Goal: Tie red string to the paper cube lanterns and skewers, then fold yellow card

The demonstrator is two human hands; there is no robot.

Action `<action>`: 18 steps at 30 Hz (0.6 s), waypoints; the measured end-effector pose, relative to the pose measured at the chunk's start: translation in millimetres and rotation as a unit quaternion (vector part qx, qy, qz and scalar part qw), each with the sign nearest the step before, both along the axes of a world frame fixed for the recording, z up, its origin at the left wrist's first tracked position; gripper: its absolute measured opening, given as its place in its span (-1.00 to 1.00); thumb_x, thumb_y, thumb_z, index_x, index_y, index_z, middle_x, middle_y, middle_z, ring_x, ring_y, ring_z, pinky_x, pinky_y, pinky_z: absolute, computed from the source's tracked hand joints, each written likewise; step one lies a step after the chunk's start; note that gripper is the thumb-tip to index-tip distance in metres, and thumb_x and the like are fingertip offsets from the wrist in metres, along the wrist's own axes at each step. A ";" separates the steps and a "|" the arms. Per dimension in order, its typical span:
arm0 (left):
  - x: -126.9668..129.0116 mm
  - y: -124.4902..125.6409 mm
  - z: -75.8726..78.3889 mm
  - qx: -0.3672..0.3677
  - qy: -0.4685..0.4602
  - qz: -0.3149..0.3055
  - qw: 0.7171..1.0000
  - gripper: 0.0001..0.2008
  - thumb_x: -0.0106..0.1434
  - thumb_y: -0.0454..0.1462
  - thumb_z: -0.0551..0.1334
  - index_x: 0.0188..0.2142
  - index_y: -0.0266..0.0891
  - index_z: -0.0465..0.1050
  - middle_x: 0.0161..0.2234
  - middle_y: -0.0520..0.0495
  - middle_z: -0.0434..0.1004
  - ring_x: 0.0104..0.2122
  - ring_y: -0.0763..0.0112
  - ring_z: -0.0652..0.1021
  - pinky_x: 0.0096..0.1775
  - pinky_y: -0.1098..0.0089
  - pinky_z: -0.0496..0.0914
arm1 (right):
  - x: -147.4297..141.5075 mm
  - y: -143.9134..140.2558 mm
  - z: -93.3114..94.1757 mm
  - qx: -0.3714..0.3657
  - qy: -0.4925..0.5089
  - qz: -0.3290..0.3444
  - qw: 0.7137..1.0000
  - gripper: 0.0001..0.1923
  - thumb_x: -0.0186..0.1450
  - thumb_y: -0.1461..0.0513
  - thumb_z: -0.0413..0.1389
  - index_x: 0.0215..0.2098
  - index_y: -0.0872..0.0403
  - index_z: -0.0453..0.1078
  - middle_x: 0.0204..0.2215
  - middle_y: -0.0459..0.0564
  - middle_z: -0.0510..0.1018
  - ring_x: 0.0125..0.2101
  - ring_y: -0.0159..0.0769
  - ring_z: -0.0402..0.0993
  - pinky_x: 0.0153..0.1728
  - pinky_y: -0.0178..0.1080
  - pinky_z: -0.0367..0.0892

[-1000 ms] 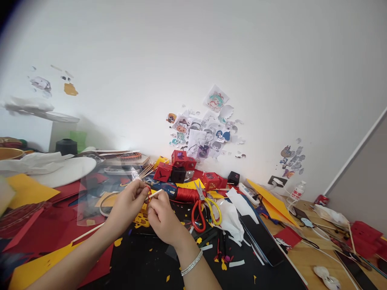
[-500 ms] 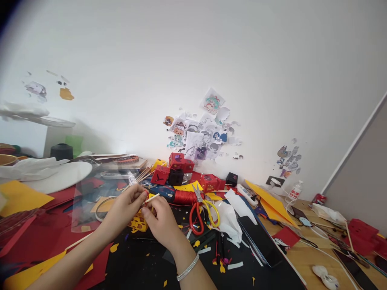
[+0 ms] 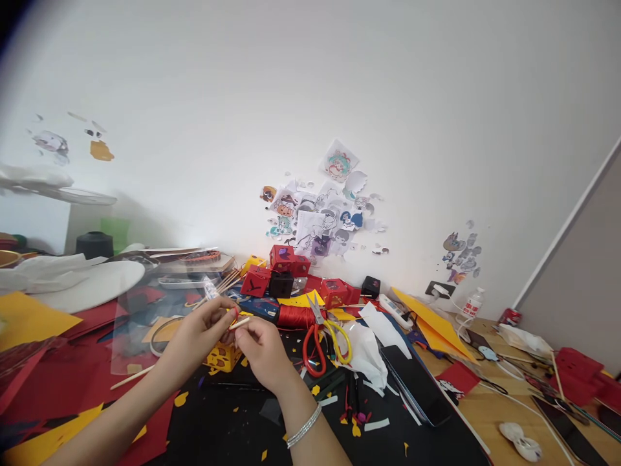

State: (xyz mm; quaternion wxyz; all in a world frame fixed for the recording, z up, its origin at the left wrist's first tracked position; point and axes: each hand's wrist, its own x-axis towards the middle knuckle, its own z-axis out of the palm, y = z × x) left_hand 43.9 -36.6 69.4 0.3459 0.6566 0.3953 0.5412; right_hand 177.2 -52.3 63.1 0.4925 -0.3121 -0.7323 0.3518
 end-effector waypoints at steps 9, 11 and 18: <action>0.7 -8.1 6.6 0.012 0.036 0.020 0.999 -0.73 0.10 -0.05 0.09 -0.43 -0.19 0.35 -0.68 0.15 0.17 -0.63 0.46 0.29 -0.58 0.47 0.15 | 1.9 1.9 0.2 0.001 0.027 -0.012 1.000 -0.78 0.21 0.17 -0.04 -0.57 0.06 0.20 -0.55 -0.12 0.24 -0.47 -0.38 0.18 -0.40 -0.33 0.18; 1.5 -7.2 5.4 0.004 0.022 0.006 1.000 -0.70 0.10 -0.02 0.09 -0.38 -0.20 0.35 -0.65 0.13 0.23 -0.60 0.44 0.33 -0.55 0.45 0.18 | 2.6 3.7 -1.3 -0.004 0.039 -0.024 0.999 -0.77 0.22 0.16 -0.03 -0.57 0.06 0.21 -0.55 -0.12 0.25 -0.47 -0.38 0.20 -0.39 -0.32 0.19; 3.0 -4.4 -0.9 -0.010 0.020 0.001 1.000 -0.64 0.12 0.05 0.08 -0.53 -0.18 0.20 -0.63 0.13 0.23 -0.59 0.45 0.31 -0.54 0.45 0.18 | 4.3 10.1 -8.1 -0.060 0.123 -0.032 0.990 -0.82 0.19 0.18 0.00 -0.53 0.08 0.28 -0.57 -0.13 0.28 -0.49 -0.39 0.23 -0.41 -0.33 0.21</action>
